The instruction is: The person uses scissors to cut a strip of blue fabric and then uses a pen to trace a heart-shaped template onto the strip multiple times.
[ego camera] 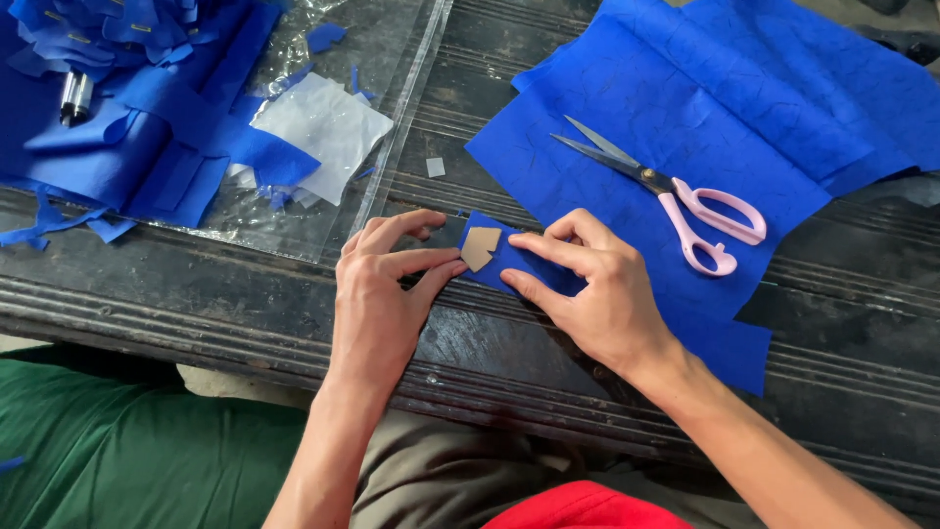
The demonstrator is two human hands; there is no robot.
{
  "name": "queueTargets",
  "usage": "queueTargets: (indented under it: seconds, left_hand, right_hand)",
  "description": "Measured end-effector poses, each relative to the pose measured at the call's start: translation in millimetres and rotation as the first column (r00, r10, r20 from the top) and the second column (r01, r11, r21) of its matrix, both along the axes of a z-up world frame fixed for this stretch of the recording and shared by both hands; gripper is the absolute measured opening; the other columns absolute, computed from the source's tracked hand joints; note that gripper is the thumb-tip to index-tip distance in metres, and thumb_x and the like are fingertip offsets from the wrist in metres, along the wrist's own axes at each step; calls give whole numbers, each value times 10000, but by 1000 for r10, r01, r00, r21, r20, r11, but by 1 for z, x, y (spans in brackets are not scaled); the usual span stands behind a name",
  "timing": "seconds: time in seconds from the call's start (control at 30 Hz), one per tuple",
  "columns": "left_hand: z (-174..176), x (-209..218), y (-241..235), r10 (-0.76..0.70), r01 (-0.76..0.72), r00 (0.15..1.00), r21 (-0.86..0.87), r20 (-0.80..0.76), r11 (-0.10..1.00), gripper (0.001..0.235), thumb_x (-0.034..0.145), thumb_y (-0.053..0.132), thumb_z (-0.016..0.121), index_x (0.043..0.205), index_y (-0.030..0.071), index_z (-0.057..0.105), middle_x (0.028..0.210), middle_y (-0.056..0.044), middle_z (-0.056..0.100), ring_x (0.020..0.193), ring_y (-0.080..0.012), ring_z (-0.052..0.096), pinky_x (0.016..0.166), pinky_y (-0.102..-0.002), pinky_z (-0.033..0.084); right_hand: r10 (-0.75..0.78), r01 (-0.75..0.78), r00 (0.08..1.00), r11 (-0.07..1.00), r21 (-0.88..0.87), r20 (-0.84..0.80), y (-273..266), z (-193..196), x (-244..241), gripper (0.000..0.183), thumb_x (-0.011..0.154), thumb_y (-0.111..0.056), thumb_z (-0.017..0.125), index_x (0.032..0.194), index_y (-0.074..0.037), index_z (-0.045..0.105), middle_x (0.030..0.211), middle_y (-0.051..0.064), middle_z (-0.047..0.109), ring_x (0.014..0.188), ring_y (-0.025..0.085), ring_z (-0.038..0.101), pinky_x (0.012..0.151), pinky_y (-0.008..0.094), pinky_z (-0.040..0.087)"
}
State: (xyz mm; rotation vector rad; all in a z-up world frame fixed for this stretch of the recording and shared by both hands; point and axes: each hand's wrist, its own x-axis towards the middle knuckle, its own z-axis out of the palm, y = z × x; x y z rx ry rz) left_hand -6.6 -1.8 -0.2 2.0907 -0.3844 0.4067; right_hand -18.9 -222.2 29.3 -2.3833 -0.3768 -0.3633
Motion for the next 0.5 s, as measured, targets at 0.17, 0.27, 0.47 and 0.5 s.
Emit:
queueTargets:
  seconds: [0.17, 0.27, 0.47, 0.5]
  left_hand:
    - [3, -4, 0, 10, -10, 1000, 9, 2, 1000, 90, 847, 218, 848, 925, 177, 829, 1137, -2, 739, 1023, -192, 662, 1039, -363, 439]
    - [3, -5, 0, 14, -14, 1000, 16, 7, 1000, 92, 852, 216, 844, 929, 168, 827, 1137, -10, 737, 1029, -199, 664, 1038, -365, 440]
    - [1, -4, 0, 20, -20, 1000, 23, 13, 1000, 98, 844, 220, 853, 927, 176, 826, 1133, 3, 735, 1027, -187, 664, 1031, -358, 445]
    - [0, -4, 1, 20, -21, 1000, 24, 16, 999, 100, 842, 225, 856, 925, 179, 826, 1130, 7, 735, 1028, -183, 664, 1031, -355, 444]
  right_hand:
    - [34, -33, 999, 998, -48, 15, -3, 0, 3, 243, 886, -266, 827, 1123, -223, 793, 912, 5, 624, 690, 157, 577, 651, 319, 559]
    - [46, -45, 999, 997, -63, 24, -4, 0, 2, 244, 899, -269, 818, 1134, -211, 787, 924, 17, 624, 694, 169, 589, 656, 332, 565]
    - [52, -45, 997, 993, -108, 62, -5, -2, 3, 266, 900, -295, 821, 1154, -226, 786, 932, 8, 618, 680, 177, 582, 703, 347, 552]
    - [48, -38, 996, 992, -123, 73, -5, -2, 4, 274, 898, -312, 823, 1158, -235, 785, 936, 0, 616, 685, 173, 585, 717, 348, 547]
